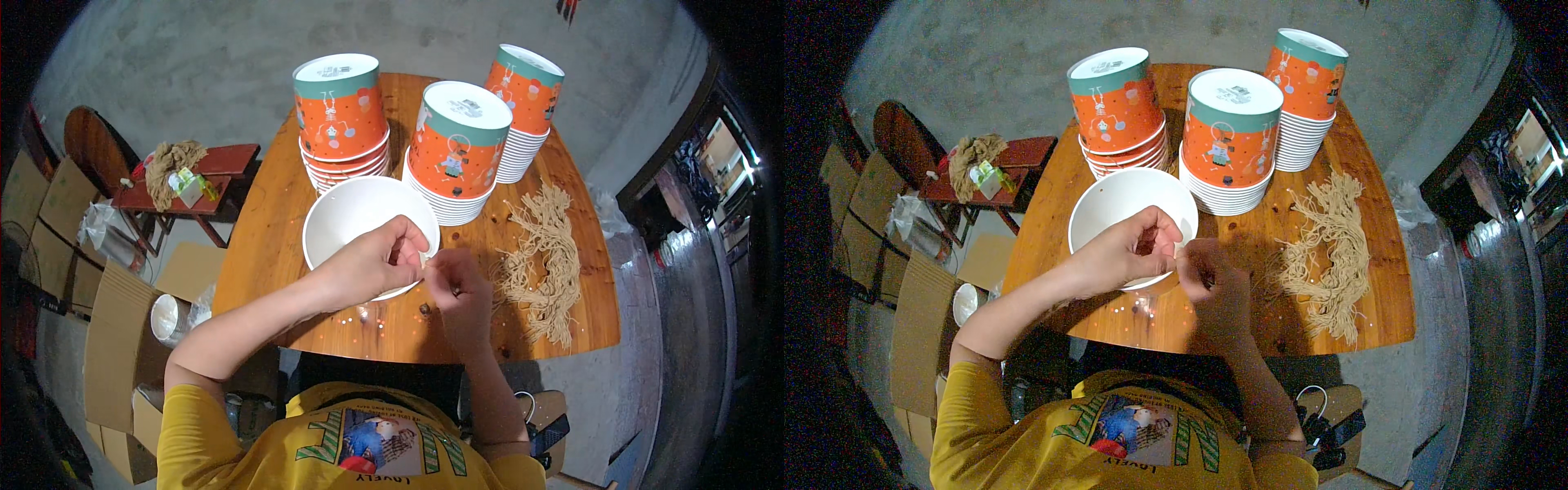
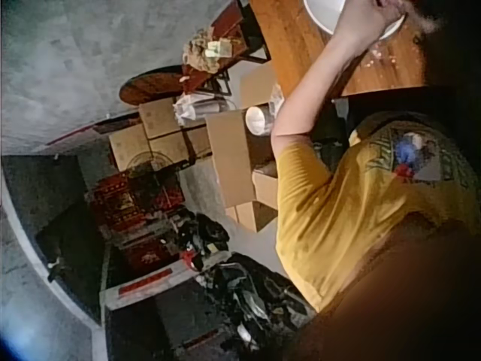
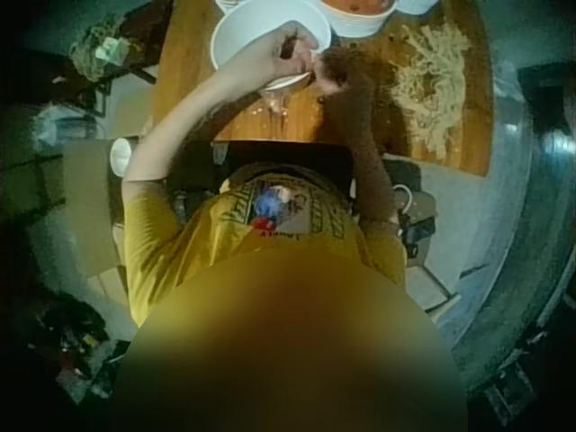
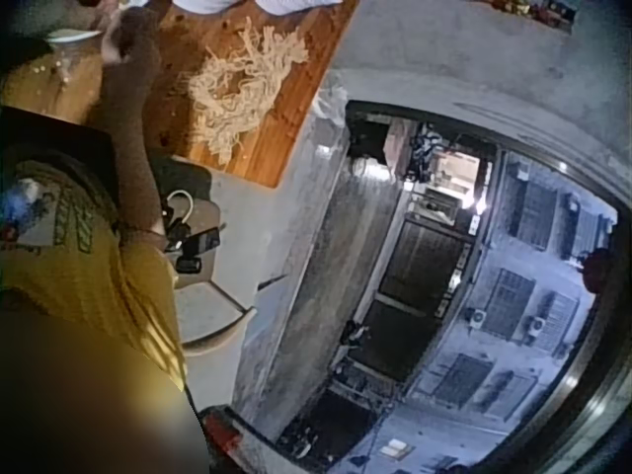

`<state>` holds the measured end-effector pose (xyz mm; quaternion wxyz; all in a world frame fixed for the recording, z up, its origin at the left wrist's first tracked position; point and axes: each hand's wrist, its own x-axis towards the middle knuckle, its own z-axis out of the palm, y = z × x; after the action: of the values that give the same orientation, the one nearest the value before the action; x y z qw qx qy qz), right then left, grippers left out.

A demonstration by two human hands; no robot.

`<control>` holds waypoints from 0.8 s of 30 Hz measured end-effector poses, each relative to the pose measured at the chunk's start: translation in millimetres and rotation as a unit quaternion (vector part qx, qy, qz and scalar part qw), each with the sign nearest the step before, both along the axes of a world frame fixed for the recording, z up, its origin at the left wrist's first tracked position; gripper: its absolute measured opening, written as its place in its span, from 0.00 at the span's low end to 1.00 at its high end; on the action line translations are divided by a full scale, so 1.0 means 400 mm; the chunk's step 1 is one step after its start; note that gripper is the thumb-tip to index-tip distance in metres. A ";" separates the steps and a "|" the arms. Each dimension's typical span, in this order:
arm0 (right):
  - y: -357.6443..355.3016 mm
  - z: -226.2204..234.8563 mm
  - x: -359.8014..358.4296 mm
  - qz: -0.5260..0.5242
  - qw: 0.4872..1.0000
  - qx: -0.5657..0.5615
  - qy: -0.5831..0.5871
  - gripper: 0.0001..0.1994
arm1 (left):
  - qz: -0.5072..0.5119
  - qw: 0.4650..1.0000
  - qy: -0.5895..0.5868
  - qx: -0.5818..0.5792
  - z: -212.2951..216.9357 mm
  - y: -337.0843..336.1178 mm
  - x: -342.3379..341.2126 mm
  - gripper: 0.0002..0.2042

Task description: Threading thin strings through pre-punched holes in decorative paper buckets to create handles.

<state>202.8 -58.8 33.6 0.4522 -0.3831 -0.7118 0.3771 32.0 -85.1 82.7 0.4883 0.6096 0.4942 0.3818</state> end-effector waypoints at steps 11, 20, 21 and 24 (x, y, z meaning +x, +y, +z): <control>0.016 -0.029 0.014 0.071 0.978 -0.141 0.138 0.05 | 0.019 0.999 0.039 -0.007 -0.015 0.002 -0.004 0.04; 0.015 -0.049 0.024 0.077 0.982 -0.079 0.151 0.08 | 0.033 0.998 0.053 -0.022 0.000 0.000 -0.008 0.05; 0.011 -0.042 0.021 0.076 0.983 -0.078 0.151 0.08 | 0.027 0.998 0.052 -0.034 0.002 0.001 -0.007 0.04; -0.007 -0.002 0.012 0.087 0.981 -0.090 0.147 0.09 | 0.039 0.996 0.079 -0.026 0.004 -0.006 -0.009 0.05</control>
<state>207.5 -61.7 32.7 0.4816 -0.2989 -0.6312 0.5295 28.6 -87.7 84.3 0.4481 0.6051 0.5645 0.3383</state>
